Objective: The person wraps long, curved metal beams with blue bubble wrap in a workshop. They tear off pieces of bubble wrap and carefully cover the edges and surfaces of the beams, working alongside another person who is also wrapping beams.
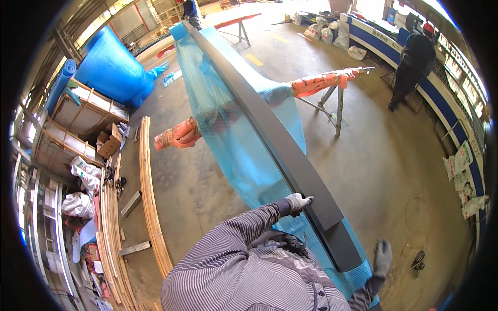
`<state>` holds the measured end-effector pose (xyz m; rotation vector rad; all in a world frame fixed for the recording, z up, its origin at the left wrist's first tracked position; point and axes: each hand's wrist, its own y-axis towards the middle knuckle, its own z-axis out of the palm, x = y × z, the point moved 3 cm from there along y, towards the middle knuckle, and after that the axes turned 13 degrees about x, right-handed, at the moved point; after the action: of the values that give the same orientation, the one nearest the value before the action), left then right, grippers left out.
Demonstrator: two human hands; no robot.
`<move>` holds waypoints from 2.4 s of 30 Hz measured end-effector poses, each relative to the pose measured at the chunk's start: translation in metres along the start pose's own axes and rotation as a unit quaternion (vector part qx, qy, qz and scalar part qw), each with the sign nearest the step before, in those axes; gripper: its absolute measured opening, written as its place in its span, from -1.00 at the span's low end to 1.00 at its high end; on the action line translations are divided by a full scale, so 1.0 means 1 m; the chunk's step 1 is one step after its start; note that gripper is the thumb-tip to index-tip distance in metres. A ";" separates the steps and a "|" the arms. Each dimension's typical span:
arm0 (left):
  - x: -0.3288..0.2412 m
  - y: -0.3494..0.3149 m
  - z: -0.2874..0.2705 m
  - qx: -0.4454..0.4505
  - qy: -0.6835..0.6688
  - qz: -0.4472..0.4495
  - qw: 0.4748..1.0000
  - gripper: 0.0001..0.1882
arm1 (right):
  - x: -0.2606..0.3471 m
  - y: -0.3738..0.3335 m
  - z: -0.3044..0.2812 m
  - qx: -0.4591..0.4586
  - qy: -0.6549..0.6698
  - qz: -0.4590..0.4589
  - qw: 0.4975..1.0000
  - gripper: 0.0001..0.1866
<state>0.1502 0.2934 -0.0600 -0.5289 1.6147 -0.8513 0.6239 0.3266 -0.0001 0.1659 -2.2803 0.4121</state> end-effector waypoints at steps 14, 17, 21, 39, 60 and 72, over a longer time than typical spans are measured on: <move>0.010 0.033 0.029 -0.012 -0.092 0.023 0.995 -0.34 | 0.159 0.150 0.207 0.219 -0.229 -0.018 0.948 -0.24; 0.012 0.038 0.027 0.026 -0.152 0.010 0.988 -0.38 | 0.158 0.149 0.205 0.218 -0.234 -0.024 0.947 -0.27; 0.014 0.043 0.026 0.045 -0.160 0.015 0.986 -0.38 | 0.155 0.148 0.208 0.190 -0.213 -0.036 0.958 -0.30; 0.493 -0.128 -0.186 -0.077 -0.416 0.019 0.906 -0.50 | 0.209 0.119 0.273 -0.116 -0.261 -0.058 0.957 -0.24; 0.831 -0.393 -0.396 -0.444 -0.683 0.004 0.579 -0.63 | 0.670 0.125 0.946 0.287 -0.195 -0.308 0.886 -0.31; 0.921 -0.383 -0.589 -0.314 -0.433 -0.304 0.788 -0.43 | 0.788 0.140 1.112 0.223 -0.357 -0.341 0.841 -0.43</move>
<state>-0.6667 -0.4862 -0.3203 -1.7070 0.7938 -0.3479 -0.7154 0.0828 -0.1535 1.5466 -2.5531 0.5412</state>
